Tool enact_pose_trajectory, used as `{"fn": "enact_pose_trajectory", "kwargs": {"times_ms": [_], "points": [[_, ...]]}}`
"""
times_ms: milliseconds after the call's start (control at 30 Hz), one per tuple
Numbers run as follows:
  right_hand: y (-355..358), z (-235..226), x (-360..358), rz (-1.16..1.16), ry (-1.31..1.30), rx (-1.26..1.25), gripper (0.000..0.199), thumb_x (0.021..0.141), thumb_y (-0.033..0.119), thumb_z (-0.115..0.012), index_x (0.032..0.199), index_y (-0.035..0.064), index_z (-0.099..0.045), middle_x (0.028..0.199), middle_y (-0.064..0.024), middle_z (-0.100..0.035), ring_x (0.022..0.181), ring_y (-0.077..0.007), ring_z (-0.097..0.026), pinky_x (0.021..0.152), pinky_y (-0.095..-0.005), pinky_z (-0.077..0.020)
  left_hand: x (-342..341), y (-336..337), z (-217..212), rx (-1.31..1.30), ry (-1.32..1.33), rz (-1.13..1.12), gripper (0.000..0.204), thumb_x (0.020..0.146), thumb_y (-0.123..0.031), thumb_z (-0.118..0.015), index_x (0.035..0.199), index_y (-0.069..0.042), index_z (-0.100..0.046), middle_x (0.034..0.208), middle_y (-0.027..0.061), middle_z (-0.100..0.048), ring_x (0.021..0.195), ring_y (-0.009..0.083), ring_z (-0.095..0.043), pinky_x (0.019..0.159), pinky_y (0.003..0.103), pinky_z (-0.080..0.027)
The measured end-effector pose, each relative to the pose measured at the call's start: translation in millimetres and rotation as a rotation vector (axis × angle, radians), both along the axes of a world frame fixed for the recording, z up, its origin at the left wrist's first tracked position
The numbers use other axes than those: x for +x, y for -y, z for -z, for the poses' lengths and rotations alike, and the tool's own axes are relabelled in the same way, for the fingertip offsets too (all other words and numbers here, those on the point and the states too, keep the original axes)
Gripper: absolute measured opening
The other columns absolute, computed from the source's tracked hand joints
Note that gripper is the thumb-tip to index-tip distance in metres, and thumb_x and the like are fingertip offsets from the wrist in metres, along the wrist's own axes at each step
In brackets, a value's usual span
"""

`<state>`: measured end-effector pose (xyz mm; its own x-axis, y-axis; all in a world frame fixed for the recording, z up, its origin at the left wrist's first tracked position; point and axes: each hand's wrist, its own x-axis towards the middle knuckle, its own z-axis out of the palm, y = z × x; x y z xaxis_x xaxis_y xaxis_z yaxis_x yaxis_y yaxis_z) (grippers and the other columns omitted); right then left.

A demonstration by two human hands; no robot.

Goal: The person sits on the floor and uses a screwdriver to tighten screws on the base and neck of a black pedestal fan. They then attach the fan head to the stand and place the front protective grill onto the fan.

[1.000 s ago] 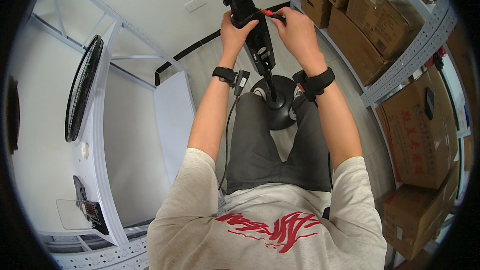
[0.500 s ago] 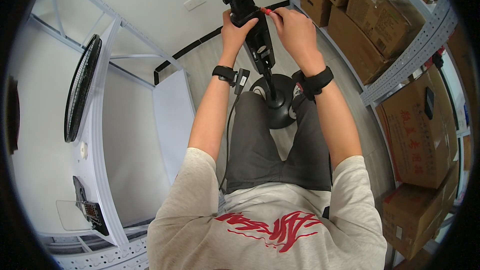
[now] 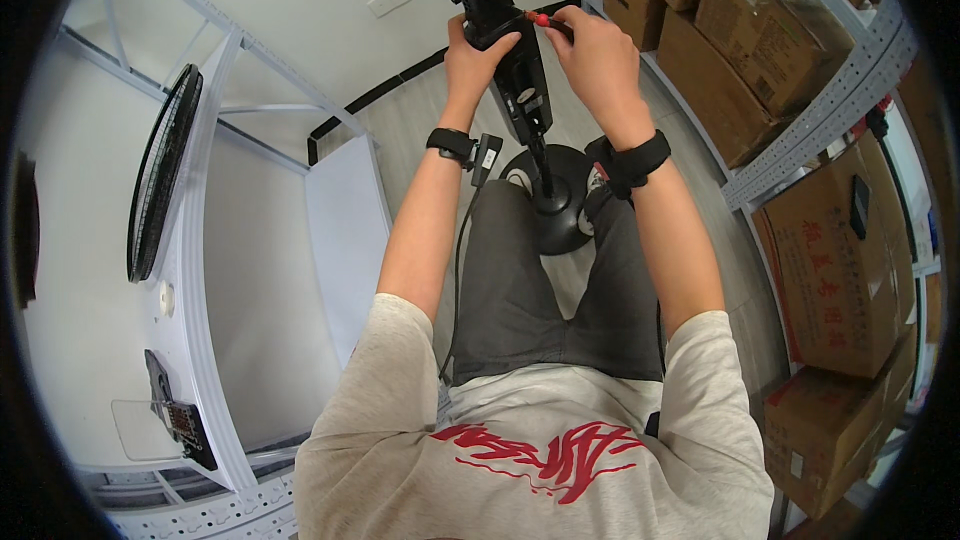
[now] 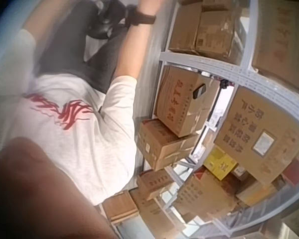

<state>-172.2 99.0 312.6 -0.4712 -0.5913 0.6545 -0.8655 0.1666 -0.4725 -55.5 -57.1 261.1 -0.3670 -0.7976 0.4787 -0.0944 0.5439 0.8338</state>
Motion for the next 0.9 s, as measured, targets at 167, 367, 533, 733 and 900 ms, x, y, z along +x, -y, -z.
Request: {"fn": "enact_pose_trajectory", "kwargs": {"times_ms": [167, 367, 533, 733, 900], "points": [[2.8, -8.7, -2.1, -0.052, 0.341, 0.111, 0.030, 0.089, 0.037, -0.069, 0.101, 0.0102, -0.076, 0.086, -0.0134, -0.074, 0.080, -0.0302, -0.071, 0.071, -0.0361, -0.0553, -1.6, -2.1, -2.9, 0.004, -0.001, -0.013, 0.073, 0.069, -0.034, -0.087, 0.122, -0.002, -0.048, 0.106, 0.0210, -0.069, 0.098, 0.0351, -0.069, 0.084, 0.040, -0.054], [-7.3, -16.1, -0.2, -0.072, 0.349, 0.101, 0.030, 0.089, 0.036, -0.069, 0.101, 0.0093, -0.075, 0.085, -0.0141, -0.074, 0.077, -0.0309, -0.071, 0.070, -0.0367, -0.0550, -2.1, -2.4, -3.0, 0.010, -0.002, 0.006, 0.073, 0.069, -0.033, -0.086, 0.122, -0.002, -0.048, 0.107, 0.0208, -0.069, 0.100, 0.0349, -0.068, 0.086, 0.040, -0.053], [-33.3, -13.5, 17.7, -0.006, 0.177, 0.049, 0.027, 0.087, 0.030, -0.071, 0.102, 0.0085, -0.073, 0.086, -0.0142, -0.073, 0.078, -0.0299, -0.071, 0.069, -0.0368, -0.0548, 0.7, -0.8, -1.6, -0.006, -0.008, -0.017, 0.072, 0.069, -0.033, -0.086, 0.121, -0.003, -0.048, 0.106, 0.0199, -0.069, 0.099, 0.0349, -0.068, 0.085, 0.040, -0.053], [-29.5, -5.7, 30.9, -0.099, 0.100, -0.042, 0.020, 0.086, 0.021, -0.072, 0.102, 0.0091, -0.072, 0.089, -0.0123, -0.073, 0.080, -0.0307, -0.070, 0.068, -0.0376, -0.0542, -1.7, -3.5, -3.0, 0.016, 0.031, -0.042, 0.071, 0.068, -0.032, -0.086, 0.122, -0.004, -0.048, 0.103, 0.0185, -0.070, 0.097, 0.0346, -0.069, 0.084, 0.040, -0.054], [-15.7, -3.4, 37.5, -0.094, 0.053, -0.064, 0.020, 0.087, 0.021, -0.071, 0.102, 0.0093, -0.071, 0.089, -0.0112, -0.072, 0.079, -0.0317, -0.069, 0.066, -0.0396, -0.0535, -1.0, -6.2, -6.0, -0.003, 0.012, -0.052, 0.068, 0.068, -0.031, -0.085, 0.119, -0.004, -0.050, 0.099, 0.0173, -0.070, 0.094, 0.0345, -0.070, 0.081, 0.040, -0.054]]}}
